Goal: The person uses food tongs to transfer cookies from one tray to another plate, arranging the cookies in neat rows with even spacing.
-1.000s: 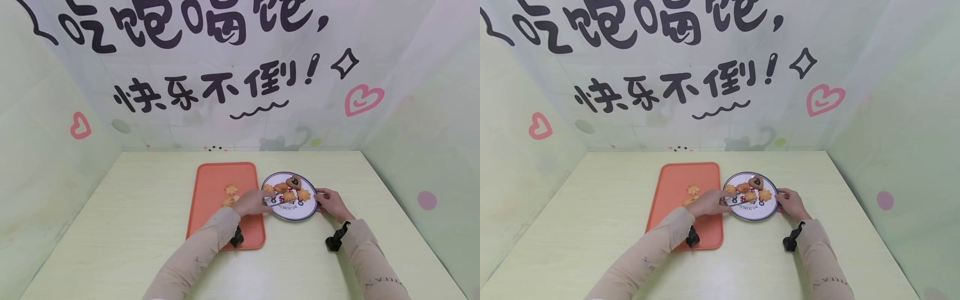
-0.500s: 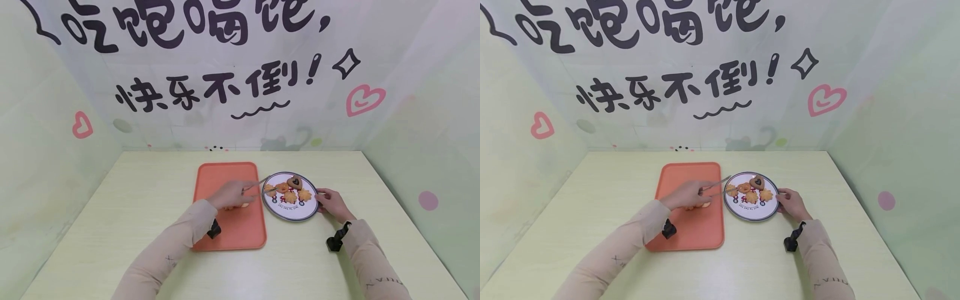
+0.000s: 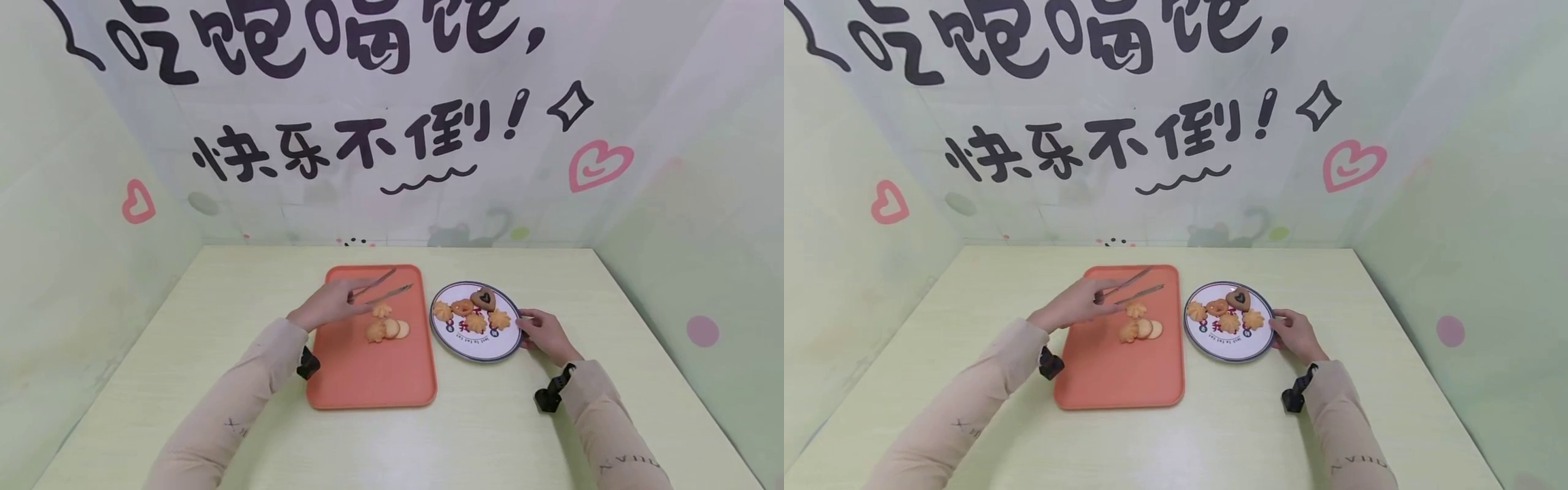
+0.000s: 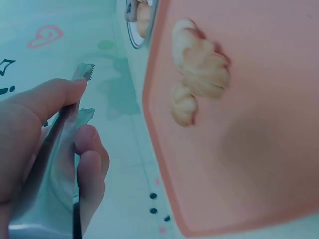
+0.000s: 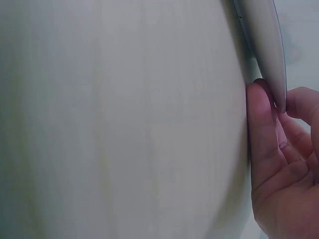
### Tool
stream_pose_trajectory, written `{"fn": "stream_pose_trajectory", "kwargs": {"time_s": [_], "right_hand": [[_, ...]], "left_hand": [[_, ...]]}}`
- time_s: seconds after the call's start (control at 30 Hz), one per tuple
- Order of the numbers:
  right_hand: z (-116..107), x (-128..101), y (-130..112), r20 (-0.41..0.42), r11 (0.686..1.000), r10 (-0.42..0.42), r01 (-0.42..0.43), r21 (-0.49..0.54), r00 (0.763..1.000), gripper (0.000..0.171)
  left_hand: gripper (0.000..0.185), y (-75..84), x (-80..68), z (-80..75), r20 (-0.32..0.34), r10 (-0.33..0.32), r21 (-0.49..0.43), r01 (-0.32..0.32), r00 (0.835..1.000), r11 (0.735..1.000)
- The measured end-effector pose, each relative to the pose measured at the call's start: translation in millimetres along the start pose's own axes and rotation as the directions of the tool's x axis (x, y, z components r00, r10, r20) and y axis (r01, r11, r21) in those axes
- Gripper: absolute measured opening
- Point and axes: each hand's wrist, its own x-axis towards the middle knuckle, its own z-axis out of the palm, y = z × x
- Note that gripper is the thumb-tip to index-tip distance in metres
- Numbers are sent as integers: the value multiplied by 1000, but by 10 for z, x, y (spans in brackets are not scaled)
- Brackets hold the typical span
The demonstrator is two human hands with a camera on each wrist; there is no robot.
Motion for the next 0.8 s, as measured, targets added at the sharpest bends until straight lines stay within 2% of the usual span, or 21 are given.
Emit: {"fn": "stream_pose_trajectory", "kwargs": {"time_s": [0.17,0.37,0.57,0.8], "right_hand": [[2,-3,5,0,1000,-10,10,9,1000,45],[4,3,16,-1,1000,-3,3,3,1000,46],[4,10,27,-2,1000,-4,4,7,1000,46],[-2,11,21,-1,1000,-6,6,5,1000,47]], "left_hand": [[53,-209,-106,34,14,-26,13,25,1000,1000],[55,-401,-182,132,37,-111,7,111,993,994],[53,-434,-197,195,32,-125,30,124,992,992],[51,-420,-205,235,62,-178,-37,181,982,983]]}}
